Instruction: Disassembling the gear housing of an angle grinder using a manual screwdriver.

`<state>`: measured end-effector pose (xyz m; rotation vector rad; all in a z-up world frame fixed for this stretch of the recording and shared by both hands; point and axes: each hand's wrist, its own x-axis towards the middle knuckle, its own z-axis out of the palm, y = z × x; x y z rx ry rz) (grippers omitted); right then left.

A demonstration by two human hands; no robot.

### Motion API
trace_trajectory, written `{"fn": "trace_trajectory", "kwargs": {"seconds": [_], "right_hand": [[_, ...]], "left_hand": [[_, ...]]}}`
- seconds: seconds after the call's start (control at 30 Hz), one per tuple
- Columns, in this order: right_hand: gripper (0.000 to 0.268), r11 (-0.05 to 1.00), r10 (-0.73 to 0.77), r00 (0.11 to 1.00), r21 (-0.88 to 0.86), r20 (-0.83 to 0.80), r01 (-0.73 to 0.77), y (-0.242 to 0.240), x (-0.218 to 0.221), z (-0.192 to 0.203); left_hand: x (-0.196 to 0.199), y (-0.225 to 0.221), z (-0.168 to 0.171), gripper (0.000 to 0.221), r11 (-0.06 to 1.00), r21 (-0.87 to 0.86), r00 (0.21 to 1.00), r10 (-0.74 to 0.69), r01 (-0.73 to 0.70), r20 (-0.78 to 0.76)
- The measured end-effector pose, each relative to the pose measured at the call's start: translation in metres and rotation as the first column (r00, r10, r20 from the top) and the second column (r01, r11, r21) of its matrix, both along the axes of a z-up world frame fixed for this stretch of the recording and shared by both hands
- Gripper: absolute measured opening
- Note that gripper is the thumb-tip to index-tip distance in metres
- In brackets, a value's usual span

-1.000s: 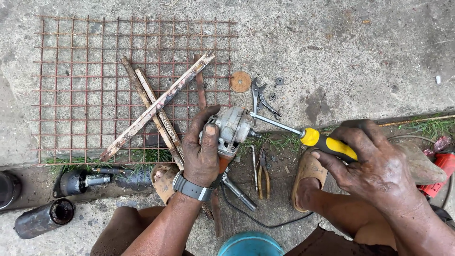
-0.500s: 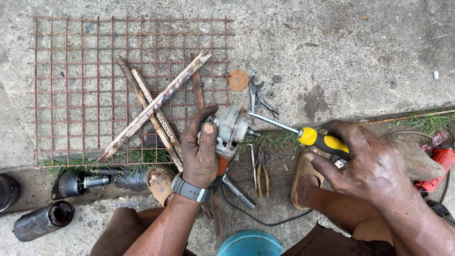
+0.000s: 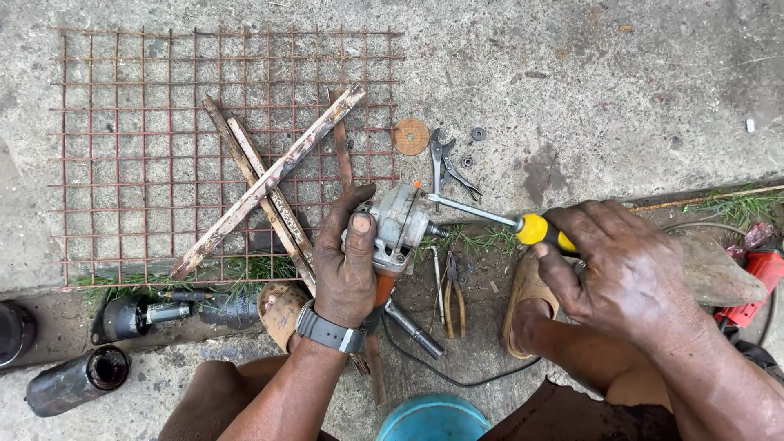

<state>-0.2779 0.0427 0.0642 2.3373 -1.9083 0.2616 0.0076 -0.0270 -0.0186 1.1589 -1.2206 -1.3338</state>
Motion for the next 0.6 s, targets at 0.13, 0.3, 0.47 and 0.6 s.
{"fn": "trace_trajectory", "kwargs": {"seconds": [0.13,0.3,0.47,0.6], "right_hand": [[0.041,0.999,-0.007,0.987,0.038,0.159,0.001,-0.001,0.009,-0.004],[0.036,0.999,-0.028,0.969,-0.008,0.247,0.031,-0.003,0.005,-0.01],[0.04,0.989,-0.146,0.953,0.053,0.266,0.137,-0.004,-0.004,-0.025],[0.052,0.905,-0.389,0.876,0.298,0.285,0.305,-0.025,-0.02,-0.034]], "left_hand": [[0.002,0.002,0.002,0.06,1.0,0.014,1.0,0.011,-0.011,0.009],[0.002,0.003,0.002,0.057,0.999,0.041,1.0,0.011,-0.011,0.013],[0.0,0.003,-0.004,0.042,0.973,0.229,0.977,0.017,0.033,-0.213],[-0.007,-0.002,0.017,0.082,0.882,0.457,0.912,0.087,0.117,-0.401]]}}
